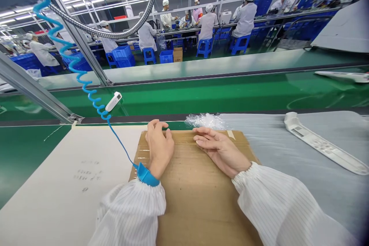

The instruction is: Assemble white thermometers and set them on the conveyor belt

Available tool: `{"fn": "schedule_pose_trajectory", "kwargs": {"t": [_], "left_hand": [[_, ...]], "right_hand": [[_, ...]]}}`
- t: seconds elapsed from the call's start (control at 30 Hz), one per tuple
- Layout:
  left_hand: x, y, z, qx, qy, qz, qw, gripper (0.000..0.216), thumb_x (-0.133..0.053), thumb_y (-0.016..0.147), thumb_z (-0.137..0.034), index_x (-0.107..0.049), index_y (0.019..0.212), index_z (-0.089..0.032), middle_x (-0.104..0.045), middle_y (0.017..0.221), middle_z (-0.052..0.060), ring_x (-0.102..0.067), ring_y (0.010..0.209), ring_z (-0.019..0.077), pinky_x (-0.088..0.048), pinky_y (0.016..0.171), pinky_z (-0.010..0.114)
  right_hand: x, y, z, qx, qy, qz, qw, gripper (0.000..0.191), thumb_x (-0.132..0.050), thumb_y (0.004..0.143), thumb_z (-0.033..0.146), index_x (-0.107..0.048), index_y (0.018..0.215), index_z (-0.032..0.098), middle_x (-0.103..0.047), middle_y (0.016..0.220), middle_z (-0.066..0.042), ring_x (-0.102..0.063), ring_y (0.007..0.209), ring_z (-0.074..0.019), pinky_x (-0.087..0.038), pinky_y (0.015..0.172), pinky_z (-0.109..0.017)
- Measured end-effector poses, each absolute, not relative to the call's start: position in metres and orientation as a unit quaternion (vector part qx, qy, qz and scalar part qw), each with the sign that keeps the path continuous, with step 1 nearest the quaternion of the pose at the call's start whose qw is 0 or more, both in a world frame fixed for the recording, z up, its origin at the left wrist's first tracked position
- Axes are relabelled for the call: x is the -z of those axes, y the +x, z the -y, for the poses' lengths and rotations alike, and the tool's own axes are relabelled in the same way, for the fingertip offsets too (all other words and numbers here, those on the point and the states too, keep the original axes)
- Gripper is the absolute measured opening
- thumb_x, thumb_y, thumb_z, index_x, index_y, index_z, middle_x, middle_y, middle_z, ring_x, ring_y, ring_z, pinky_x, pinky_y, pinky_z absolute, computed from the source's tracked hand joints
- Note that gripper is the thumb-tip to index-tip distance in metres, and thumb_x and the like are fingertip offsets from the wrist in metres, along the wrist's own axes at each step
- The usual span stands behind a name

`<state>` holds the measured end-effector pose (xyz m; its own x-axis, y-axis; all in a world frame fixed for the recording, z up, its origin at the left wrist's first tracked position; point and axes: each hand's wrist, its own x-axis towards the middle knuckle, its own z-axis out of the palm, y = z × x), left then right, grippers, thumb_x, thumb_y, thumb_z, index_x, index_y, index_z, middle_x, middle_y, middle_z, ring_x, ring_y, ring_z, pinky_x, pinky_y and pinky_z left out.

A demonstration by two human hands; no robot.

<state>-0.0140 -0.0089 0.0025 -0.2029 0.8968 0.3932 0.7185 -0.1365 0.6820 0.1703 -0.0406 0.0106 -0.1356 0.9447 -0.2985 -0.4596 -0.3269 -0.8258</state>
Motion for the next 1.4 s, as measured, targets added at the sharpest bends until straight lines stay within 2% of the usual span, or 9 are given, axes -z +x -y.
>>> {"fn": "schedule_pose_trajectory", "kwargs": {"t": [0.47, 0.63, 0.77, 0.83, 0.97, 1.07, 1.3, 1.4], "left_hand": [[-0.0028, -0.0147, 0.0087, -0.436, 0.624, -0.639, 0.109, 0.012, -0.058, 0.082, -0.009, -0.061, 0.091, -0.017, -0.055, 0.118, 0.012, -0.056, 0.116, 0.0272, -0.044, 0.102, 0.048], [-0.0016, -0.0146, 0.0088, -0.437, 0.625, -0.637, 0.109, 0.012, -0.057, 0.082, -0.01, -0.061, 0.091, -0.017, -0.055, 0.118, 0.012, -0.056, 0.117, 0.0272, -0.044, 0.102, 0.048], [-0.0005, -0.0148, 0.0087, -0.438, 0.626, -0.636, 0.109, 0.011, -0.056, 0.083, -0.011, -0.06, 0.091, -0.018, -0.055, 0.118, 0.011, -0.056, 0.117, 0.0269, -0.044, 0.103, 0.048], [-0.0002, -0.0148, 0.0086, -0.439, 0.624, -0.637, 0.109, 0.01, -0.056, 0.083, -0.011, -0.059, 0.09, -0.019, -0.055, 0.117, 0.011, -0.056, 0.117, 0.0268, -0.043, 0.103, 0.048], [-0.0004, -0.0146, 0.0085, -0.44, 0.624, -0.637, 0.106, 0.01, -0.057, 0.083, -0.011, -0.06, 0.09, -0.018, -0.055, 0.117, 0.011, -0.055, 0.117, 0.0269, -0.043, 0.103, 0.049], [-0.0011, -0.0144, 0.0087, -0.438, 0.622, -0.64, 0.108, 0.011, -0.057, 0.083, -0.011, -0.06, 0.09, -0.018, -0.054, 0.118, 0.012, -0.055, 0.118, 0.0272, -0.043, 0.103, 0.049], [-0.0017, -0.014, 0.0093, -0.438, 0.622, -0.64, 0.112, 0.011, -0.057, 0.083, -0.01, -0.06, 0.09, -0.017, -0.055, 0.117, 0.011, -0.055, 0.117, 0.0269, -0.043, 0.103, 0.048], [-0.0014, -0.0141, 0.0094, -0.441, 0.622, -0.638, 0.11, 0.01, -0.057, 0.083, -0.011, -0.06, 0.089, -0.018, -0.055, 0.117, 0.011, -0.056, 0.117, 0.0267, -0.043, 0.103, 0.048]], "right_hand": [[-0.0084, 0.1716, 0.0406, -0.697, -0.414, 0.3, 0.502, 0.037, -0.088, 0.061, 0.017, -0.075, 0.095, 0.025, -0.07, 0.092, 0.0, -0.06, 0.095, -0.0129, -0.043, 0.094, -0.026], [-0.0076, 0.1699, 0.0402, -0.674, -0.426, 0.317, 0.513, 0.034, -0.09, 0.063, 0.028, -0.076, 0.094, 0.025, -0.067, 0.093, 0.0, -0.055, 0.084, -0.0126, -0.046, 0.081, -0.028], [-0.0081, 0.169, 0.0411, -0.67, -0.424, 0.324, 0.516, 0.029, -0.086, 0.069, 0.034, -0.076, 0.094, 0.023, -0.062, 0.082, 0.0, -0.049, 0.073, -0.0113, -0.043, 0.071, -0.026], [-0.0088, 0.1686, 0.0416, -0.671, -0.422, 0.319, 0.519, 0.029, -0.086, 0.068, 0.032, -0.076, 0.094, 0.024, -0.063, 0.085, 0.0, -0.051, 0.075, -0.0116, -0.044, 0.075, -0.027], [-0.0098, 0.1682, 0.0419, -0.668, -0.43, 0.311, 0.522, 0.032, -0.088, 0.063, 0.025, -0.076, 0.092, 0.026, -0.066, 0.107, -0.001, -0.053, 0.078, -0.0116, -0.046, 0.083, -0.031], [-0.0098, 0.1681, 0.0419, -0.669, -0.432, 0.312, 0.518, 0.033, -0.088, 0.062, 0.025, -0.076, 0.093, 0.026, -0.066, 0.108, -0.001, -0.054, 0.079, -0.0118, -0.047, 0.084, -0.031], [-0.0117, 0.1669, 0.0436, -0.67, -0.429, 0.314, 0.518, 0.036, -0.09, 0.059, 0.023, -0.075, 0.092, 0.026, -0.067, 0.112, -0.001, -0.059, 0.096, -0.0155, -0.046, 0.092, -0.031], [-0.011, 0.1668, 0.0431, -0.673, -0.432, 0.312, 0.513, 0.034, -0.089, 0.06, 0.023, -0.074, 0.09, 0.025, -0.067, 0.105, -0.001, -0.059, 0.088, -0.0141, -0.047, 0.086, -0.03]]}}
